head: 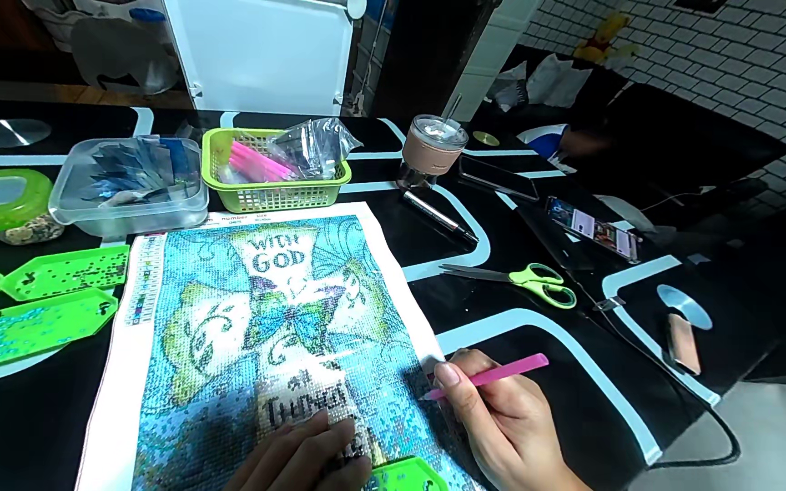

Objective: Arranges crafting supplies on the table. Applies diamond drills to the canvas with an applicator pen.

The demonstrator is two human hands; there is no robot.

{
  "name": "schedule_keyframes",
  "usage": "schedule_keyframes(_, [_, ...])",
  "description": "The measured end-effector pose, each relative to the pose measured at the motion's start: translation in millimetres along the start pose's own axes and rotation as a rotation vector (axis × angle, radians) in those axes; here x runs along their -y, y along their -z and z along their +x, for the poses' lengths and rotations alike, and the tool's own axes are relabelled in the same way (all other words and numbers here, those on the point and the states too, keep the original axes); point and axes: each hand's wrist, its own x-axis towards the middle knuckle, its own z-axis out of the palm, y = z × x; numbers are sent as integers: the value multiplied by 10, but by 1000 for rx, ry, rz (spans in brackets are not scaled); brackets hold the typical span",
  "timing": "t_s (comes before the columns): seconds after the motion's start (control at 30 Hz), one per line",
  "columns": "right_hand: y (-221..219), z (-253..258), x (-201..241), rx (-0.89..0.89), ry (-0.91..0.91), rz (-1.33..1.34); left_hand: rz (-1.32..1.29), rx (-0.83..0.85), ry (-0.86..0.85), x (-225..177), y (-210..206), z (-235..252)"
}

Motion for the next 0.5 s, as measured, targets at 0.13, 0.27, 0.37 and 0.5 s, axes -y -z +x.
schedule_keyframes(0.13, [2,3,9,35,4,-31,-7,-5,1,0,-2,-1])
schedule_keyframes(0.27, [-5,10,58,62,76,-204,-8,-3,1,-5,6,-5])
schedule_keyframes(0.37, [10,19,81,73,28,-193,0,-1,3,-7,8,-1])
schedule_keyframes(0.5, [100,27,119,-4,-274,206,5,-5,5,-17,5,-5])
